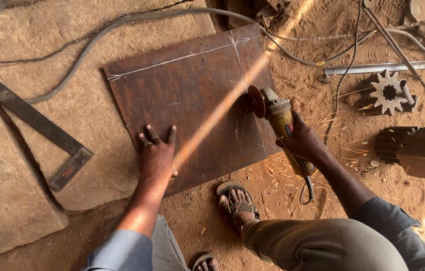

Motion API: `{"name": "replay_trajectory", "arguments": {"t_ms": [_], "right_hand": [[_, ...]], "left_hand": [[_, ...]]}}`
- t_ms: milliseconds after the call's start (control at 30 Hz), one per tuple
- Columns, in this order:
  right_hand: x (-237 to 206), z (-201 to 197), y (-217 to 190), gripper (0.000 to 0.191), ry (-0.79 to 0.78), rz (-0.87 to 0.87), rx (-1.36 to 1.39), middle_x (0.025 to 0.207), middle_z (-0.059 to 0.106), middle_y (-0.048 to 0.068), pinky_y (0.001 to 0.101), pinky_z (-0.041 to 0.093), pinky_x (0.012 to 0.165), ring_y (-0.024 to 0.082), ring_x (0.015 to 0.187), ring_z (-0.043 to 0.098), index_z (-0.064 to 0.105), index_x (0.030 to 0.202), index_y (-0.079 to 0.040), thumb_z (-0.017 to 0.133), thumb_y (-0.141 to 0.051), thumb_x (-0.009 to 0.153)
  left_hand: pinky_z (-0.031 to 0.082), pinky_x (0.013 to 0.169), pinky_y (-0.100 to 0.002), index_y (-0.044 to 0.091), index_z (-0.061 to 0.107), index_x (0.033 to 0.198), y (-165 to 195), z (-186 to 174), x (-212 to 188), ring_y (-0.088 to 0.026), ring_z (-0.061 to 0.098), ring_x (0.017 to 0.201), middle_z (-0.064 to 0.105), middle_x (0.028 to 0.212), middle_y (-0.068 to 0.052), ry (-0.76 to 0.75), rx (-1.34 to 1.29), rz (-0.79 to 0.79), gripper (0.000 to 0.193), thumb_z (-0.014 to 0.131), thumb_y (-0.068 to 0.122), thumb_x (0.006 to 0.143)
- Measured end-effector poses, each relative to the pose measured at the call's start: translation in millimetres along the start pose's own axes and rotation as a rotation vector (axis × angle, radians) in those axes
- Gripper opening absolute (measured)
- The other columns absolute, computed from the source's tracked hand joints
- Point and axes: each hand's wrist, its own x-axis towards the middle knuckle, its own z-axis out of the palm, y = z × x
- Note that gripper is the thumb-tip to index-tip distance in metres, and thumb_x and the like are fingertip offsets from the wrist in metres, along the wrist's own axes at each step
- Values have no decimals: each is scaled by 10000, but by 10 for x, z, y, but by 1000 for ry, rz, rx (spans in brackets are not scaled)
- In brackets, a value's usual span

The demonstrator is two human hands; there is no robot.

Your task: The person uses an angle grinder to cut a rectangular metal sheet placed on the ground. They follow a white chalk line marked on the sheet, cutting along a curved path while holding the sheet steady with their left hand. Sparks fly as the grinder cuts through the metal.

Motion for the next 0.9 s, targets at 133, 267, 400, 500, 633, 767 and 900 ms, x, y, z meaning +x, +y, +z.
{"name": "replay_trajectory", "arguments": {"t_ms": [133,267,400,500,633,767,900], "right_hand": [[93,-1,-18,1077,-19,113,-31,1222,652,313,540,671,788,410,901,745,110,1638,-142,788,-159,802],[145,-21,7,1076,23,-88,81,1194,654,322,506,670,767,369,897,747,122,1622,-91,800,-174,792],[159,-25,-2,1116,15,-94,130,1201,656,308,505,673,771,362,926,739,96,1617,-104,805,-152,756],[175,-33,-43,1139,17,-46,72,1242,632,309,528,647,819,377,941,734,48,1632,-140,798,-165,775],[185,-41,-64,1085,5,-57,42,1224,656,322,560,647,832,403,944,733,93,1634,-136,780,-185,796],[220,-28,-17,1067,14,-38,69,1239,653,333,573,643,857,410,988,737,109,1624,-118,792,-192,807],[296,6,43,1046,25,-72,77,1294,602,338,596,638,853,416,1022,726,119,1622,-124,797,-210,830]], "left_hand": [[239,1185,-568,328,49,1652,2,-5,2,-622,265,1413,89,1597,-430,-8,-17,7,1399,942,477,586],[204,1212,-596,328,39,1652,3,-9,-8,-607,273,1415,98,1598,-418,-17,18,3,1400,933,507,589],[191,1209,-602,325,38,1648,4,-17,-5,-602,270,1417,101,1589,-419,-10,34,4,1410,935,524,578],[199,1209,-595,322,40,1649,0,-16,-3,-588,279,1422,108,1591,-417,8,39,-2,1417,937,522,570],[218,1209,-588,320,45,1652,-7,-6,-2,-590,283,1426,112,1595,-423,0,27,2,1407,932,516,577],[214,1204,-593,326,38,1648,1,-2,0,-599,262,1421,90,1593,-417,-7,21,2,1396,933,500,591],[234,1193,-580,339,31,1647,3,-6,9,-599,246,1430,75,1600,-417,-21,2,-3,1399,937,482,591]]}}
